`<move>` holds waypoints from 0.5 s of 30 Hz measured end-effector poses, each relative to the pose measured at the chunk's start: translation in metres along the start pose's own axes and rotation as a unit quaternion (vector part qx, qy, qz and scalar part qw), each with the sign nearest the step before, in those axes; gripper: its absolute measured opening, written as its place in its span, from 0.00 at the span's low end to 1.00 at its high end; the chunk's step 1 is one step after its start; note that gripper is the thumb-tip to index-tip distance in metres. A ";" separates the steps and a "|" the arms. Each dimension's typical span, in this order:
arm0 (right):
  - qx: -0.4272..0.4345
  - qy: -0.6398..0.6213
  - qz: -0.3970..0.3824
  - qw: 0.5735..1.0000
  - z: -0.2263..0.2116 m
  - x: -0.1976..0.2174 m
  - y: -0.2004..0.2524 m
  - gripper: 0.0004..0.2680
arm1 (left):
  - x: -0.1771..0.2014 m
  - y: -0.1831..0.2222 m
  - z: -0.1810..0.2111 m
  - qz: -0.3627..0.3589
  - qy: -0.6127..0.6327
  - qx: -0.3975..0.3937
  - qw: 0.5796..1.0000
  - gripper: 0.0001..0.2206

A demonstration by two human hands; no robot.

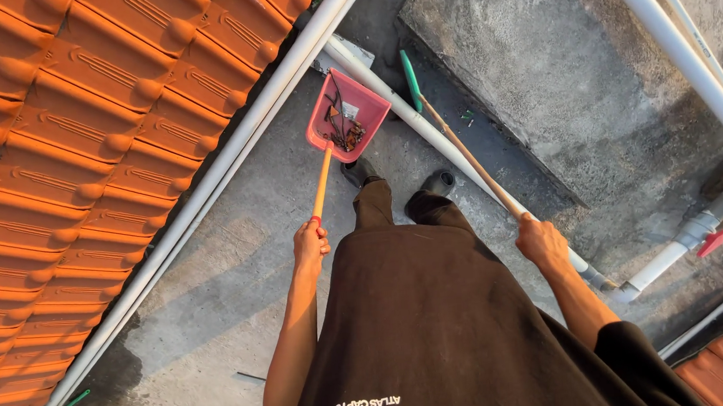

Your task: The person sweeps debris from a concrete roof into a pink dustpan using a small broom. They move around various pipes and roof tiles, gathering small items and repositioning the dustpan to collect more material.

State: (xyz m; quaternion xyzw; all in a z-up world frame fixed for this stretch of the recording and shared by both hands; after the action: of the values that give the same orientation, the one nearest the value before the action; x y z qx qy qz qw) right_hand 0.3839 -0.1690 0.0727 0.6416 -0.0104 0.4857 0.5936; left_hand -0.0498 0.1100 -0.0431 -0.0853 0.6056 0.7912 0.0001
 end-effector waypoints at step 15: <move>0.014 -0.023 0.039 0.999 0.065 -0.011 0.039 0.12 | 0.013 0.016 -0.048 0.048 -0.009 -0.014 0.999 0.06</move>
State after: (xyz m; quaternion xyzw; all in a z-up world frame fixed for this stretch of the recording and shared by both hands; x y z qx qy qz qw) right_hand 0.3953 -0.2368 0.1064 0.6600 -0.0424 0.4939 0.5645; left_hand -0.0583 0.0586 -0.0411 -0.0488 0.5975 0.7997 -0.0334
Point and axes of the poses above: each hand's wrist, its own y-axis away from the middle knuckle, its own x-axis out of the back of the hand, z = x × y, the point moved 5 cm from there along -y, towards the middle knuckle, and after that the axes turned 6 degrees about y, right-handed, at the moved point
